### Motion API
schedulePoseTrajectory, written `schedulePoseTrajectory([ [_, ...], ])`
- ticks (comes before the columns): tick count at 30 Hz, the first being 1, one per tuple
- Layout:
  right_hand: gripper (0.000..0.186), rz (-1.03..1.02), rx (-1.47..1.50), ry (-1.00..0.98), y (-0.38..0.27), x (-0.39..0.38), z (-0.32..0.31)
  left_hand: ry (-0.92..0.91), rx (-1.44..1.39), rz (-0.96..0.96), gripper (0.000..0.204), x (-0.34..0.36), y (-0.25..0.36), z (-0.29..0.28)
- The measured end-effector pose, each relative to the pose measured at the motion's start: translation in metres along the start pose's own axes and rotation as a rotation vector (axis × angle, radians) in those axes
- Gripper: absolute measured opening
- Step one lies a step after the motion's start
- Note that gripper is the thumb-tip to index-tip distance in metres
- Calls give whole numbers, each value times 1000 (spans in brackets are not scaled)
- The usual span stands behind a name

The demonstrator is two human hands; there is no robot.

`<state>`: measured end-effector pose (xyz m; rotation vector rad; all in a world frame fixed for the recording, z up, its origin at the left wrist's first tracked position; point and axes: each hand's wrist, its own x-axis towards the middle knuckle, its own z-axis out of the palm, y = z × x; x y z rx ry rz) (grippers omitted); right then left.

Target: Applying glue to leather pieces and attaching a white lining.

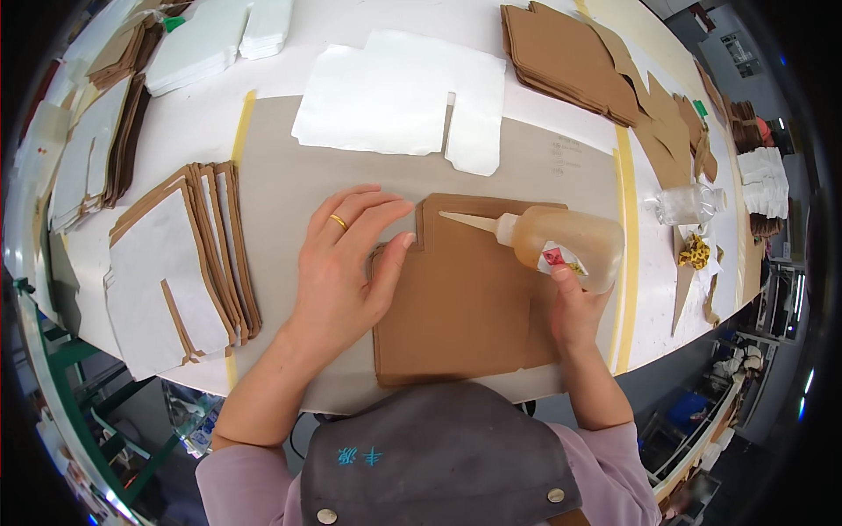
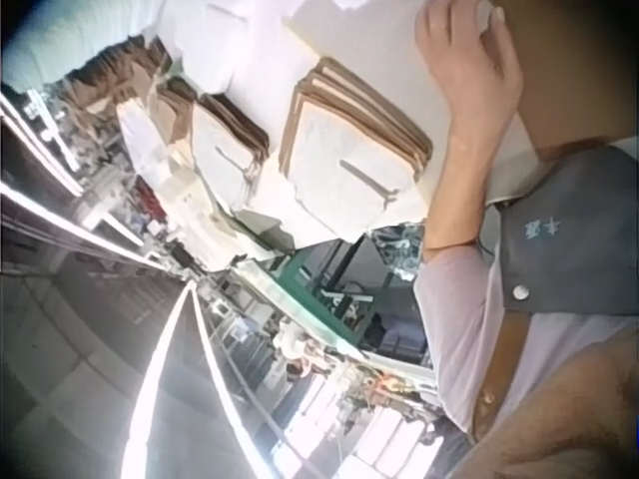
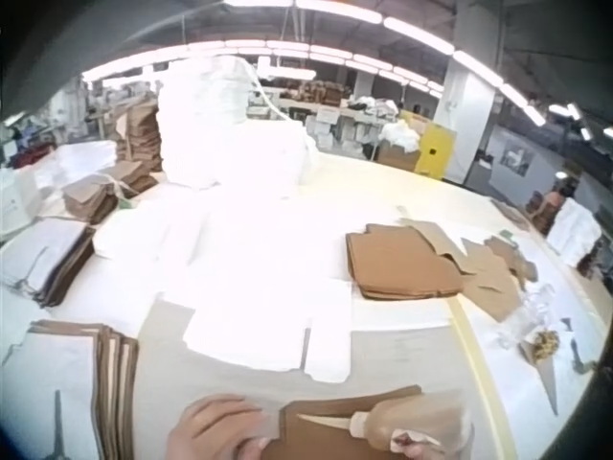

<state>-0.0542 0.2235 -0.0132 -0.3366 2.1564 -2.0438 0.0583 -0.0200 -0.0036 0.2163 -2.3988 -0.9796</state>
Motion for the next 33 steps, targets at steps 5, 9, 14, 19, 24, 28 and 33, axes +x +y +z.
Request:
schedulePoseTrajectory([
  [5,61,61,-33,-46,-6,0,-17,4,20,-2,24,2,-3,1],
  [9,58,58,-69,-98,-3,-15,-25,16,35,-5,24,3,-5,0],
  [14,60,71,-21,-106,3,-26,-6,27,49,1,23,3,-7,-1],
  [19,61,21,10,-163,7,-18,20,69,51,-23,22,3,-13,0],
  [24,64,76,-21,-259,2,-12,11,82,48,-49,21,3,-18,0],
  [28,65,148,-79,-377,-3,-23,-1,79,60,-34,19,4,-18,0],
  [33,77,239,-76,-478,-4,-47,-17,66,36,-61,17,5,-19,5],
])
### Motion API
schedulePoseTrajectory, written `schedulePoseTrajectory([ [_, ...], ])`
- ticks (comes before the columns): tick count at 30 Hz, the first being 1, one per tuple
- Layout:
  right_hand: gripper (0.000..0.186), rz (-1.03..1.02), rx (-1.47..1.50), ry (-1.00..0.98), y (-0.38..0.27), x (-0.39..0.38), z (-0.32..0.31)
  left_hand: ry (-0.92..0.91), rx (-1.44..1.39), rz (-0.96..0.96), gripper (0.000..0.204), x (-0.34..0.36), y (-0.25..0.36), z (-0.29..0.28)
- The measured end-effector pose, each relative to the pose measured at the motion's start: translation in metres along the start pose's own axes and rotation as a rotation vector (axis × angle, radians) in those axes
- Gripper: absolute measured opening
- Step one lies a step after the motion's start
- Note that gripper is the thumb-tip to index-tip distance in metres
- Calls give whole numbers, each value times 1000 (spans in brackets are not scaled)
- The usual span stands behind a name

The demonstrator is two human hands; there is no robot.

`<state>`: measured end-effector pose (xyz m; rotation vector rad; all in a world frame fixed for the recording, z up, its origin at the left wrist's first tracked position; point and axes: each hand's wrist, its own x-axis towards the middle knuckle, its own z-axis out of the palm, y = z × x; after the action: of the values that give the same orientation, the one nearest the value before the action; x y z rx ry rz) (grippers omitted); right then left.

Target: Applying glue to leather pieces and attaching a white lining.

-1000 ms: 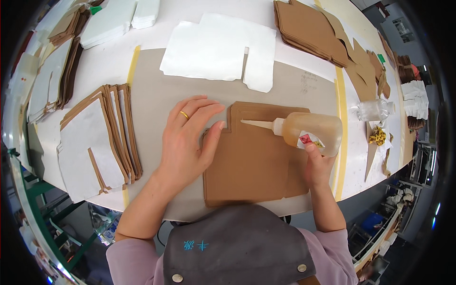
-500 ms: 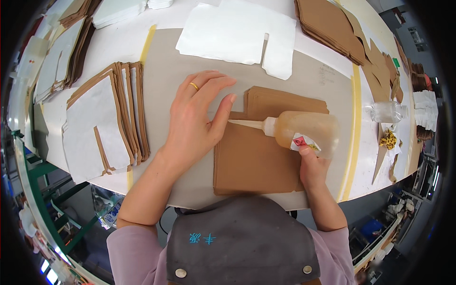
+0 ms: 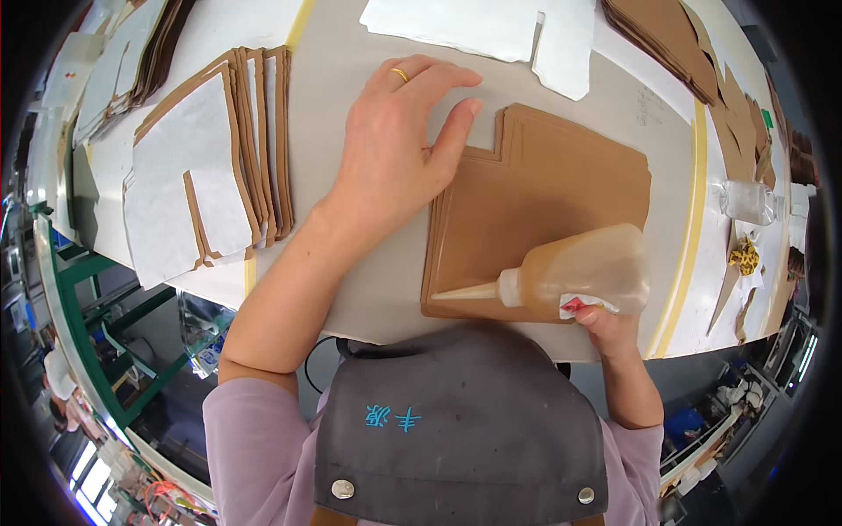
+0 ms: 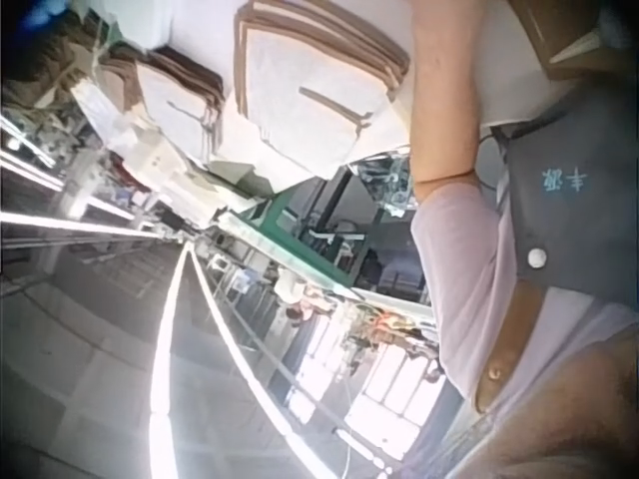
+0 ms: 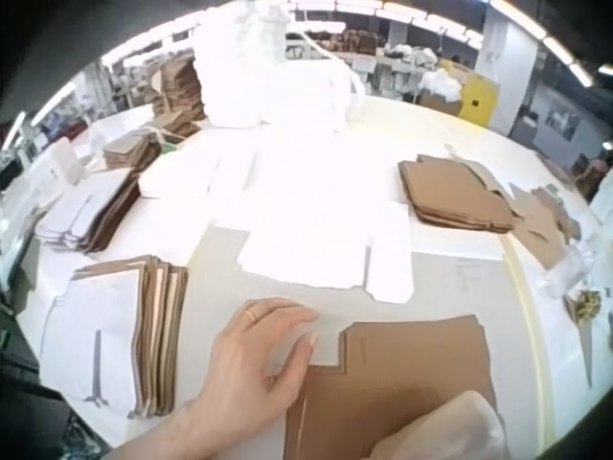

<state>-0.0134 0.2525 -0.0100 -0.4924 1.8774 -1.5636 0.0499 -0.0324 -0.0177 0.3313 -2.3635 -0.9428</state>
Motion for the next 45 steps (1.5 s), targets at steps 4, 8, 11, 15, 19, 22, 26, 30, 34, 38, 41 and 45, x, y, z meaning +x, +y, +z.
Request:
schedulePoseTrajectory([
  [4,71,33,261,136,8,-23,-14,27,-2,53,17,1,0,8],
  [8,49,-203,610,568,-17,22,-61,-10,2,-2,18,-1,4,6],
  [11,48,-220,484,584,-28,39,-113,-9,3,-25,19,-4,2,7],
  [15,49,-267,93,699,-19,49,-148,-13,-37,-46,19,-2,4,10],
  [19,57,-253,16,721,-14,63,-151,13,-47,-98,17,1,3,12],
  [22,58,-271,36,680,-20,71,-143,9,-55,-125,16,2,-1,15],
  [26,58,-249,4,632,-21,72,-145,-8,-87,-172,16,2,-2,18],
  [30,62,-205,-15,624,-17,57,-146,-44,-74,-161,20,0,-6,19],
  [34,62,-167,-11,639,-16,32,-138,-34,-87,-142,17,-1,-7,20],
  [38,55,-135,-34,639,-9,4,-133,-34,-108,-156,17,-3,-8,22],
  [41,52,-115,-28,645,-3,-23,-128,-52,-77,-135,21,-5,-6,18],
  [45,57,-105,2,663,8,-59,-125,-63,-77,-129,21,-5,-6,21],
])
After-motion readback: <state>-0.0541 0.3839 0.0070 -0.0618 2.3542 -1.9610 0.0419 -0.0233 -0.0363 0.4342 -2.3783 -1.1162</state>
